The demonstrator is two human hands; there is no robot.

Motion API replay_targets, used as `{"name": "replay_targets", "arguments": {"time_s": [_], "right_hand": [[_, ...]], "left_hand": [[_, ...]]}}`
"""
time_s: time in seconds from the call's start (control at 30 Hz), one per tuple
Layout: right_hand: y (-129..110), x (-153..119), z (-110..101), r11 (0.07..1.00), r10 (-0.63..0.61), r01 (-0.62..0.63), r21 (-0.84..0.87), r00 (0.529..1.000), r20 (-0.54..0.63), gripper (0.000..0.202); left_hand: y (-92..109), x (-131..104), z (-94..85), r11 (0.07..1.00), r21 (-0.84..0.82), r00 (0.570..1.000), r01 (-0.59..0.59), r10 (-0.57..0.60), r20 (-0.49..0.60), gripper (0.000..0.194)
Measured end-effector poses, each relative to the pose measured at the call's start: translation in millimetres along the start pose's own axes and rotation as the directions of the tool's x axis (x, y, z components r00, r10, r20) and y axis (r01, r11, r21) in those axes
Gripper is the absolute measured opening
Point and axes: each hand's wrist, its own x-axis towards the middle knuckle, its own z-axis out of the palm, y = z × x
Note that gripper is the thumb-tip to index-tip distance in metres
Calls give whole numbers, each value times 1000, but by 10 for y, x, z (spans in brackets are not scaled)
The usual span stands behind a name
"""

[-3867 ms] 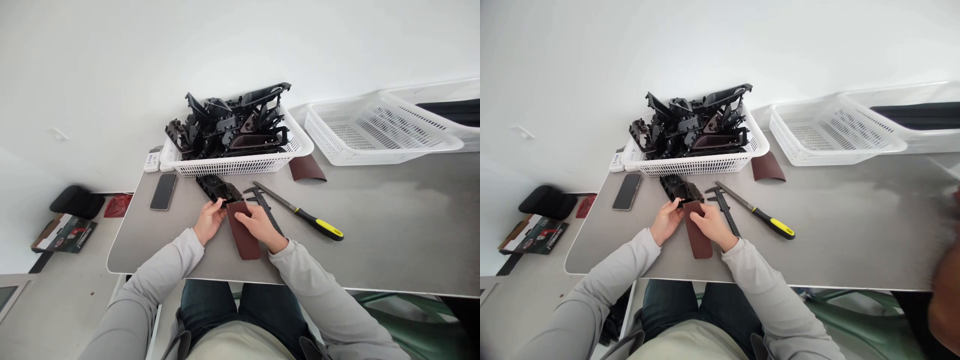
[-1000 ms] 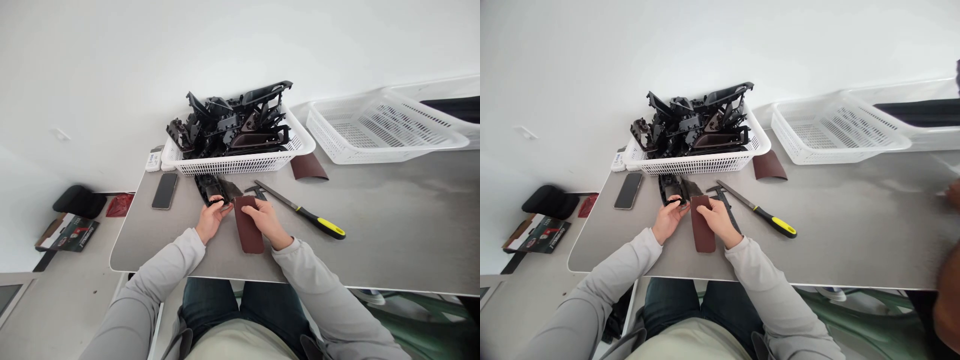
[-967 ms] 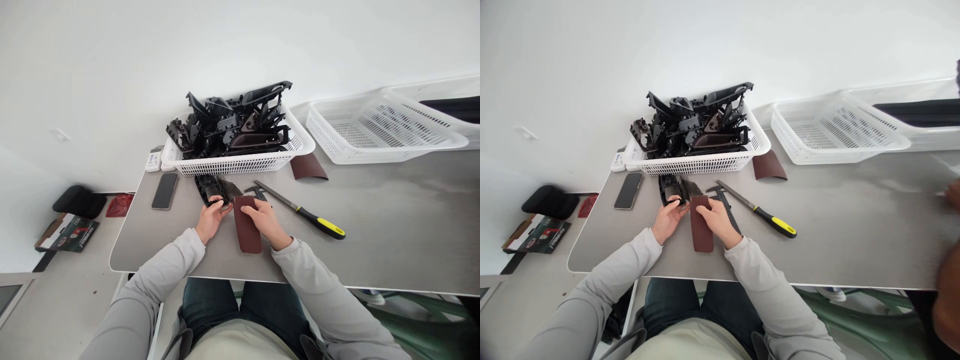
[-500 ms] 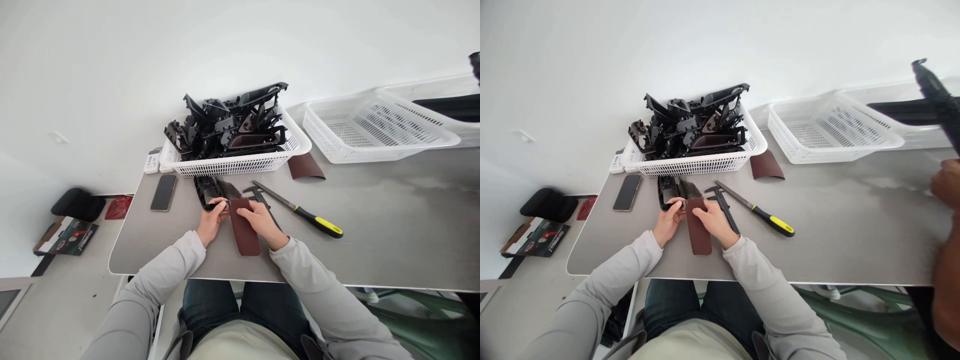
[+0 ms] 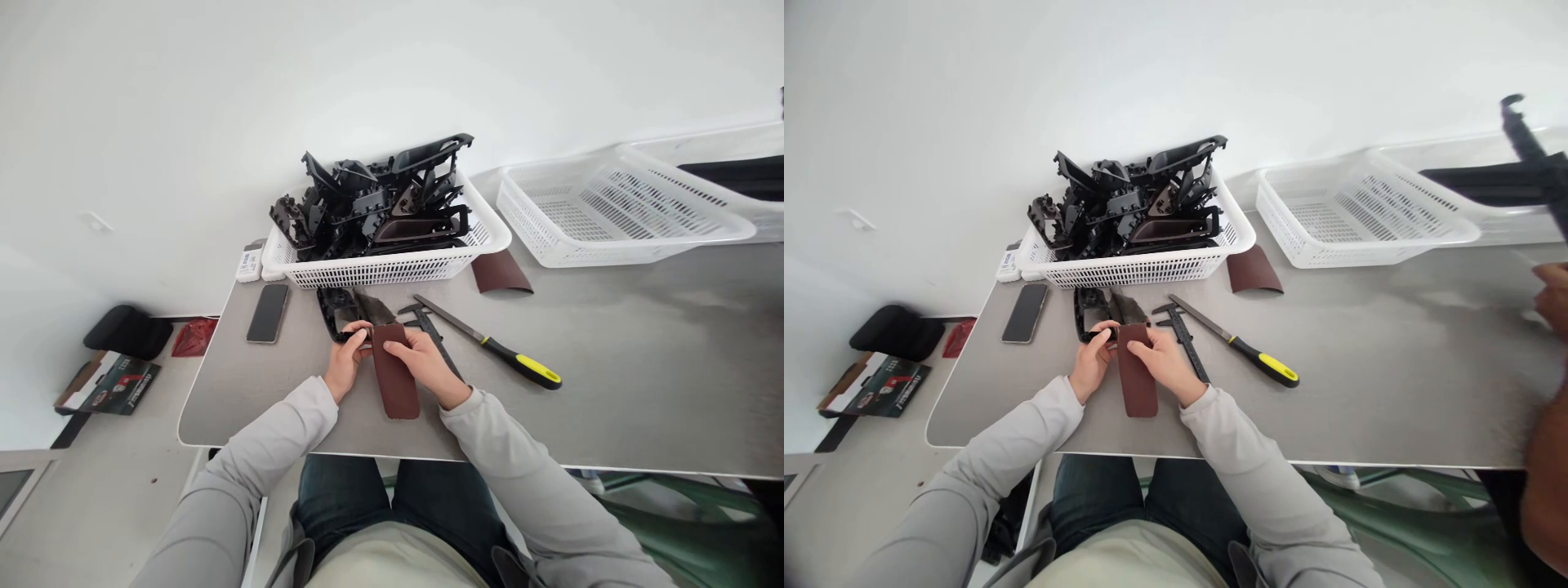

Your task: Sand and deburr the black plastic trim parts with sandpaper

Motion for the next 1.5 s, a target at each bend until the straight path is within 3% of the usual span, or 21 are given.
{"name": "replay_targets", "arguments": {"time_s": [0.2,0.37,0.53,0.67,0.8,1.07,1.27,1.43,1.5], "right_hand": [[-2,-29,-14,999,48,-47,-16,994,95,17],[-16,-27,-6,1000,-11,11,-4,1000,15,20],[-5,-23,-12,999,47,-47,-1,994,96,17],[-15,-30,-4,999,25,-26,28,999,38,20],[-40,-44,-15,994,82,-89,62,992,100,18],[-87,-4,-83,960,143,-97,264,977,-159,19],[-124,-7,-97,940,157,-86,331,969,-192,16],[-188,-64,-119,919,173,-121,376,979,-108,14],[-203,-81,-128,903,157,-88,421,978,-134,14]], "left_hand": [[6,9,15,1000,-15,1000,23,-23,-7,35],[12,10,9,1000,-11,1000,27,-27,-3,35],[22,4,16,999,-9,999,33,-33,1,35],[20,-1,25,999,-24,1000,22,-23,-10,38],[16,-10,35,1000,12,1000,-5,5,-17,38],[11,-41,26,998,58,1000,-18,19,-11,31],[38,-128,9,999,-7,984,41,-39,175,26],[142,-66,-85,977,-57,895,206,-165,414,25],[184,-23,-133,960,-62,855,272,-212,474,29]]}}
